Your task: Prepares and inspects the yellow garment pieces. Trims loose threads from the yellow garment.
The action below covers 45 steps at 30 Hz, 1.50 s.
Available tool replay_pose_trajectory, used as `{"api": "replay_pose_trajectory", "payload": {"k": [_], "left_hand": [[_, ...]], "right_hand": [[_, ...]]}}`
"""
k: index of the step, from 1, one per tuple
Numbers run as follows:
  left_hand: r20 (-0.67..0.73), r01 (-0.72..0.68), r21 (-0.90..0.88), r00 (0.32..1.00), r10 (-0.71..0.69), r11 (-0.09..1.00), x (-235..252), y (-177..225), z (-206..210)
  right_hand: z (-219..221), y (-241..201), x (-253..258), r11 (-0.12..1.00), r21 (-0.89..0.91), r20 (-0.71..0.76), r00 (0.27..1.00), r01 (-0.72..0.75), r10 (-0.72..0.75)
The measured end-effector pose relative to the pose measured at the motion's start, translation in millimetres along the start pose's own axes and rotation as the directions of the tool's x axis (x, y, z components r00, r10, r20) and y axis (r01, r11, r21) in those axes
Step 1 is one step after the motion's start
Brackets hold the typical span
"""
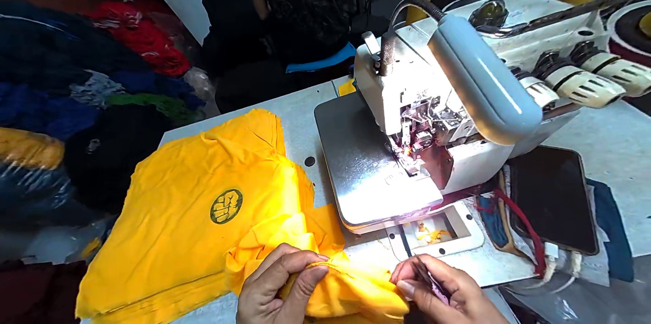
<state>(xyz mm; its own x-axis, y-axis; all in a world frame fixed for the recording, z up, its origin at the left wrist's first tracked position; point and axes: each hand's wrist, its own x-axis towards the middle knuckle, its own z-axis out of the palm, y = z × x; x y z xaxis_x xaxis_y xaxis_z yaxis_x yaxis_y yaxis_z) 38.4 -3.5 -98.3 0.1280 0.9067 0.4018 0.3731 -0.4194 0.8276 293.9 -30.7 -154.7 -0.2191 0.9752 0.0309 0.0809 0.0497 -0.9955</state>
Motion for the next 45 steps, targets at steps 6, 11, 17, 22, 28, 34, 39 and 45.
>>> {"api": "replay_pose_trajectory", "payload": {"k": [6, 11, 17, 22, 28, 34, 39, 45], "left_hand": [[0.044, -0.002, -0.02, 0.999, 0.003, 1.0, 1.2, 0.3, 2.9], [-0.076, -0.038, 0.576, 0.992, 0.1, 0.816, -8.3, -9.3, 13.2], [0.359, -0.326, 0.514, 0.922, 0.146, 0.794, -13.5, -3.0, 46.9], [0.44, -0.414, 0.5, 0.878, 0.188, 0.761, -6.8, -20.7, 46.2], [0.277, -0.413, 0.361, 0.904, 0.327, 0.836, -9.0, -18.6, 36.5], [0.19, -0.37, 0.252, 0.925, 0.329, 0.894, -8.5, -15.9, 38.6], [0.231, -0.336, 0.303, 0.934, 0.273, 0.892, -12.6, -21.4, 36.3], [0.222, -0.458, 0.282, 0.886, 0.407, 0.843, -19.2, -16.3, 29.8]], "right_hand": [[9.3, 3.7, 3.5, 0.972, -0.18, -0.062, 0.984, 0.153, -0.167], [22.4, 6.2, -2.5, 0.888, -0.413, -0.082, 0.963, 0.202, -0.257], [11.7, 5.8, -11.7, 0.958, -0.284, -0.283, 0.951, 0.041, -0.124], [6.7, 3.4, -19.5, 0.936, -0.347, -0.226, 0.963, 0.062, -0.148], [10.1, 7.0, -11.3, 0.973, -0.213, -0.175, 0.977, 0.084, -0.122], [9.4, 2.0, -6.2, 0.921, -0.37, -0.136, 0.974, 0.119, -0.181], [-9.7, -4.7, -9.3, 0.922, -0.376, -0.211, 0.96, 0.096, -0.186], [-16.4, -5.1, -9.0, 0.939, -0.327, -0.334, 0.917, 0.105, -0.219]]}}
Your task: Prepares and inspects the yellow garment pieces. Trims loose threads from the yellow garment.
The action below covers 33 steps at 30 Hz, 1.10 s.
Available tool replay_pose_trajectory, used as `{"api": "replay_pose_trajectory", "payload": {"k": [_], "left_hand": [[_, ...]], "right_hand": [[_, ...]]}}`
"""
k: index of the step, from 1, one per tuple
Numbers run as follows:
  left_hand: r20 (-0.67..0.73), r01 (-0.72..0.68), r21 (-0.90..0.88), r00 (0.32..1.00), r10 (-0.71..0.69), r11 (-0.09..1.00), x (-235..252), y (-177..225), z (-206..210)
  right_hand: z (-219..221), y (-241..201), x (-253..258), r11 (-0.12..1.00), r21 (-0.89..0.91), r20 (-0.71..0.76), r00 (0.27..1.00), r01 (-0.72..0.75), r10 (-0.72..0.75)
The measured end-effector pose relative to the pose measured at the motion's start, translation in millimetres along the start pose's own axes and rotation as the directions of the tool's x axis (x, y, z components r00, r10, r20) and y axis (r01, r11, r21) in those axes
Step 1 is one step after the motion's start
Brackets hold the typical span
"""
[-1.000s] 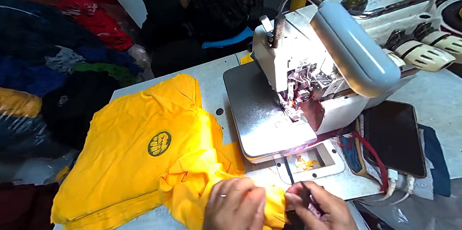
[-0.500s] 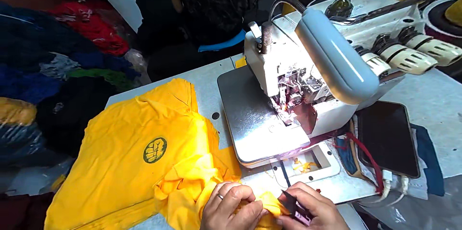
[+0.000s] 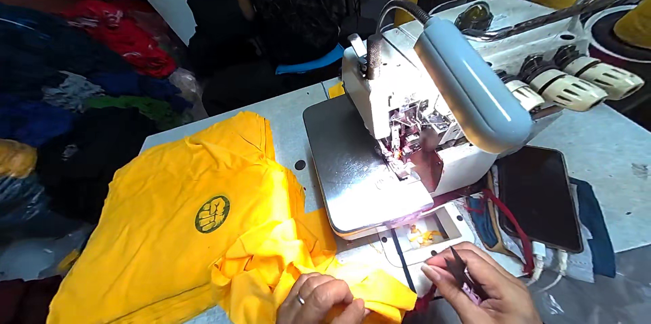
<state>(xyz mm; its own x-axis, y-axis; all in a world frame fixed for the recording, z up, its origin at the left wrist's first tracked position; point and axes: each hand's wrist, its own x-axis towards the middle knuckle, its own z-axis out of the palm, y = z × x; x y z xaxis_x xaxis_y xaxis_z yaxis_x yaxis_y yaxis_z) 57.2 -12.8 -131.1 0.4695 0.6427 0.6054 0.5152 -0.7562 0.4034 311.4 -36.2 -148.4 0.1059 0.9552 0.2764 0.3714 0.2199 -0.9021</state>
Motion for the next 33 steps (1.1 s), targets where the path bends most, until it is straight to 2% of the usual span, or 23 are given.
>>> {"api": "replay_pose_trajectory", "payload": {"k": [3, 5, 7, 9, 11, 13, 15, 17, 19, 22, 26, 28, 30, 33], "left_hand": [[-0.047, -0.08, -0.019, 0.996, 0.079, 0.997, 0.9, 0.4, -1.2], [-0.06, -0.097, -0.045, 0.994, 0.094, 0.994, 2.6, 1.3, -3.0], [-0.038, -0.08, -0.073, 0.996, 0.077, 0.994, 5.6, 3.2, -6.6], [0.012, -0.072, -0.088, 0.997, 0.074, 0.993, 9.2, 3.9, -7.3], [0.04, -0.068, -0.144, 0.996, 0.074, 0.987, 10.7, 2.9, -2.1], [0.045, -0.053, -0.228, 0.997, 0.065, 0.972, 8.6, 3.4, 4.3], [0.052, -0.016, -0.282, 0.998, 0.032, 0.959, 8.7, 7.8, 8.7], [0.063, 0.02, -0.308, 0.998, -0.001, 0.951, 11.4, 12.7, 12.4], [0.09, 0.081, -0.36, 0.995, -0.052, 0.929, 14.0, 16.1, 15.3], [0.168, 0.227, -0.442, 0.971, -0.168, 0.868, 17.0, 18.1, 15.3], [0.265, 0.425, -0.335, 0.899, -0.348, 0.841, 26.8, 24.2, 15.0], [0.284, 0.497, -0.366, 0.865, -0.414, 0.787, 30.4, 25.9, 17.3], [0.306, 0.585, -0.44, 0.811, -0.499, 0.681, 34.5, 29.8, 20.0], [0.318, 0.679, -0.446, 0.73, -0.606, 0.584, 41.7, 37.5, 28.8]], "right_hand": [[1.6, -10.7, 0.2, 0.971, 0.226, 0.227, 0.974, -0.073, 0.021], [5.8, -8.8, 0.0, 0.946, 0.309, 0.327, 0.945, -0.102, -0.005], [9.0, -7.8, 0.0, 0.929, 0.332, 0.355, 0.934, -0.165, 0.039], [10.9, -10.5, -0.1, 0.914, 0.305, 0.315, 0.934, -0.269, 0.169], [9.1, -12.4, 0.9, 0.879, 0.337, 0.303, 0.923, -0.337, 0.238], [4.5, -14.1, 0.7, 0.803, 0.414, 0.423, 0.872, -0.43, 0.248], [1.9, -15.6, 1.3, 0.74, 0.416, 0.543, 0.797, -0.528, 0.264], [4.1, -16.8, -0.4, 0.695, 0.424, 0.569, 0.768, -0.581, 0.295], [6.2, -18.9, -3.1, 0.697, 0.444, 0.532, 0.792, -0.563, 0.3], [6.3, -19.1, -4.0, 0.812, 0.397, 0.426, 0.869, -0.429, 0.251], [5.7, -16.8, -1.9, 0.922, 0.317, 0.326, 0.938, -0.223, 0.115], [2.7, -16.2, 0.6, 0.925, 0.31, 0.331, 0.937, -0.22, 0.112], [-2.1, -15.5, 3.7, 0.902, 0.315, 0.306, 0.931, -0.296, 0.199], [-8.5, -8.7, 10.0, 0.913, 0.203, 0.058, 0.935, -0.354, 0.35]]}}
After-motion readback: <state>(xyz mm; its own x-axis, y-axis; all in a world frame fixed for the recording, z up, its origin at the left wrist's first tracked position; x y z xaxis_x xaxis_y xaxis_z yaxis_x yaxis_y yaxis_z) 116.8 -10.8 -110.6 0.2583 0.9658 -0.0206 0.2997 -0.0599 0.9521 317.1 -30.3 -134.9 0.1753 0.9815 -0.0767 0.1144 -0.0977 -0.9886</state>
